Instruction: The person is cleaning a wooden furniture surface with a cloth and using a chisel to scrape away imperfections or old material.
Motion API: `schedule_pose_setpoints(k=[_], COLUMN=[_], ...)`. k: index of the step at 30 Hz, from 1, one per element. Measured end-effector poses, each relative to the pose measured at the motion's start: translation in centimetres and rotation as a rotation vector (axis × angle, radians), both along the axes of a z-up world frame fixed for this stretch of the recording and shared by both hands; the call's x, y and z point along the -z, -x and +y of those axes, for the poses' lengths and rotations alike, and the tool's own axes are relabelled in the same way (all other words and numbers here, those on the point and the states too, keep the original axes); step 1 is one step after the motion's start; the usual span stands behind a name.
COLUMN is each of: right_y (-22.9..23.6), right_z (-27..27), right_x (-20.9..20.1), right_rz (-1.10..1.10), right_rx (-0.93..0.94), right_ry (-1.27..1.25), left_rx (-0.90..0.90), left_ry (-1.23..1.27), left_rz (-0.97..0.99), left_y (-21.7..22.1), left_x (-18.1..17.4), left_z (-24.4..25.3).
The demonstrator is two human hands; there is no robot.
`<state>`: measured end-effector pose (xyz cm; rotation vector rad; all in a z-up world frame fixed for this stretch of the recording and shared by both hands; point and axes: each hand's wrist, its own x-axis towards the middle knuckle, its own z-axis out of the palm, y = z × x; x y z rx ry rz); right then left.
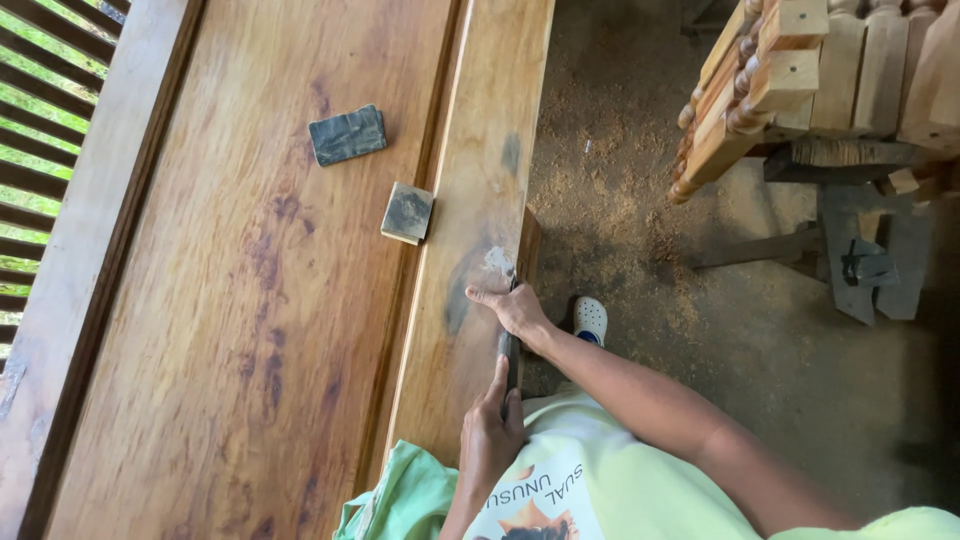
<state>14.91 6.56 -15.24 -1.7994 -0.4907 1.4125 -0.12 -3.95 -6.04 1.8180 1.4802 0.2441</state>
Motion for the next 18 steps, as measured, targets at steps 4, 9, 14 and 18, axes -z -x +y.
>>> schedule_pose_setpoints(k=[4,9,14,18], right_y=[0.1,0.1,0.1,0.0], right_z=[-0.5,-1.0,-0.8,-0.6], right_x=[-0.5,-0.6,-1.2,-1.6], right_rz=[-0.032,-0.045,-0.02,-0.013], right_rx=[-0.01,0.008,-0.008,-0.002], right_ry=[0.012,-0.071,-0.062,-0.032], left_rx=[-0.073,-0.097,-0.097,-0.062], left_ry=[0.087,0.104,0.074,0.003], left_rz=[-0.067,-0.086,-0.088,-0.158], left_y=[-0.5,-0.3,0.1,0.5], left_x=[-2.3,-1.8,-0.8,-0.1], left_z=[-0.5,-0.9,-0.9,-0.7])
